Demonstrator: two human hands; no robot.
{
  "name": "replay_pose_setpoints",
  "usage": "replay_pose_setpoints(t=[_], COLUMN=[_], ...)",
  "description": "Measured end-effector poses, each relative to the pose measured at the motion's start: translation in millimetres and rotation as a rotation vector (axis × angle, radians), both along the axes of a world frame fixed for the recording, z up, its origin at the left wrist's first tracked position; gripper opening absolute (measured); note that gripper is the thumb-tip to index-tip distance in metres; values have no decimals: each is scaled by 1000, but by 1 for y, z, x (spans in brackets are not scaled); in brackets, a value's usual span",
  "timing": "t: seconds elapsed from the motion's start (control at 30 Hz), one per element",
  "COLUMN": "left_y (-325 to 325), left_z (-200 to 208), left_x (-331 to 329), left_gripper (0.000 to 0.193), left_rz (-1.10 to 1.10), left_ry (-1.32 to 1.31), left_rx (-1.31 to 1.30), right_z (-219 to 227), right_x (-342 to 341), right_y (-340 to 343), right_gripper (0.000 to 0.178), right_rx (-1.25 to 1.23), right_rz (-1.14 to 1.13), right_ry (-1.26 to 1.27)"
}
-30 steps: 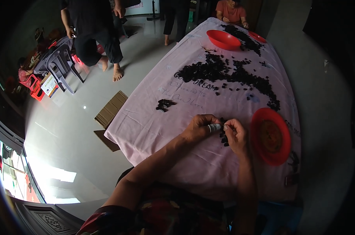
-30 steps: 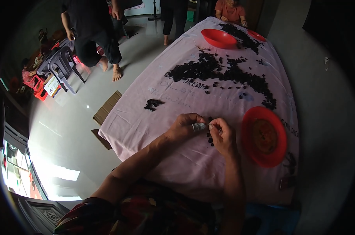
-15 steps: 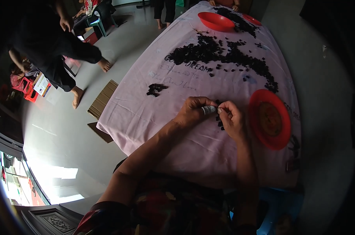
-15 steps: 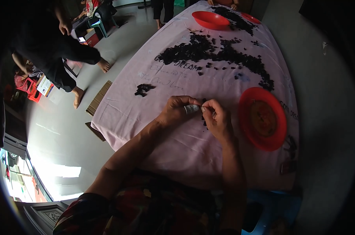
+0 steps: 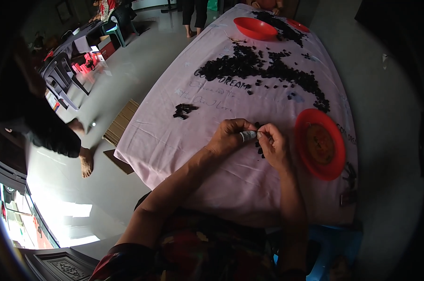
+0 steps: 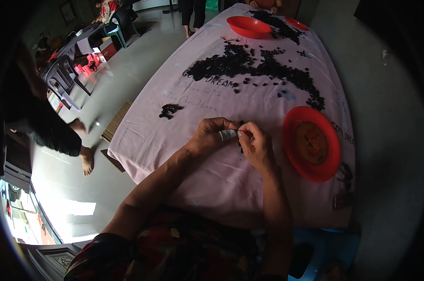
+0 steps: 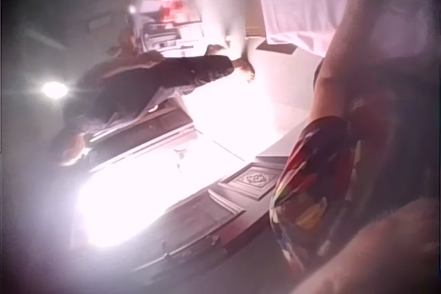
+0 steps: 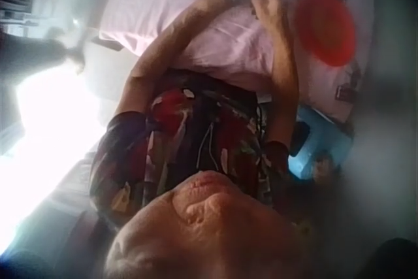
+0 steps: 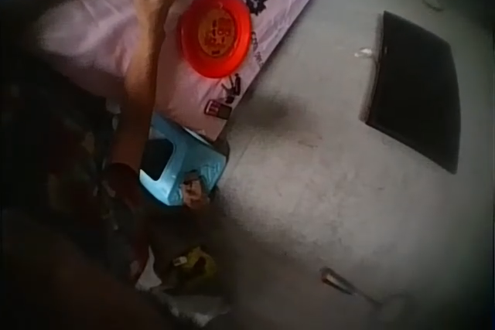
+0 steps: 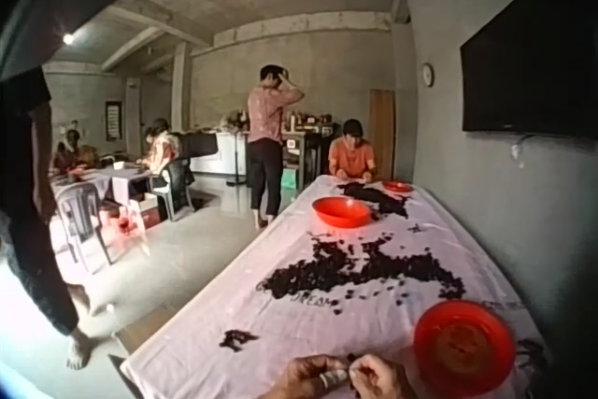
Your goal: The person assembles small black components together by hand at a table.
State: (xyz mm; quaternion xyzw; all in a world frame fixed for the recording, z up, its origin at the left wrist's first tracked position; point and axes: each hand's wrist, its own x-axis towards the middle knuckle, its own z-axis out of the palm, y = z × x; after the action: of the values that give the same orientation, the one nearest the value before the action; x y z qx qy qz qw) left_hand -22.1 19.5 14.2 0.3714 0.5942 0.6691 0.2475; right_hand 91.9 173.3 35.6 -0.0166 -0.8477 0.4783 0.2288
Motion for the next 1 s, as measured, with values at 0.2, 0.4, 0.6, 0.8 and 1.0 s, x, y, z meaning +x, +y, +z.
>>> replay_pose_setpoints(t=[0.2, 0.4, 0.6, 0.8, 1.0], left_y=[-2, 0, 0, 3, 4], left_z=[-3, -4, -12, -4, -3], left_x=[-2, -1, -4, 2, 6], left_gripper=[9, 10, 11, 10, 10], left_rz=[-13, -44, -23, -25, 14], left_ry=[-168, -229, -132, -160, -254], left_rx=[36, 80, 75, 110, 170], right_z=[0, 2, 0, -3, -1], right_x=[0, 1, -4, -2, -2], right_y=[8, 3, 0, 0, -4], right_gripper=[6, 6, 6, 6, 7], right_rx=[-5, 1, -1, 21, -7], right_rz=[-37, -19, 4, 0, -26], right_ry=[47, 17, 33, 64, 80])
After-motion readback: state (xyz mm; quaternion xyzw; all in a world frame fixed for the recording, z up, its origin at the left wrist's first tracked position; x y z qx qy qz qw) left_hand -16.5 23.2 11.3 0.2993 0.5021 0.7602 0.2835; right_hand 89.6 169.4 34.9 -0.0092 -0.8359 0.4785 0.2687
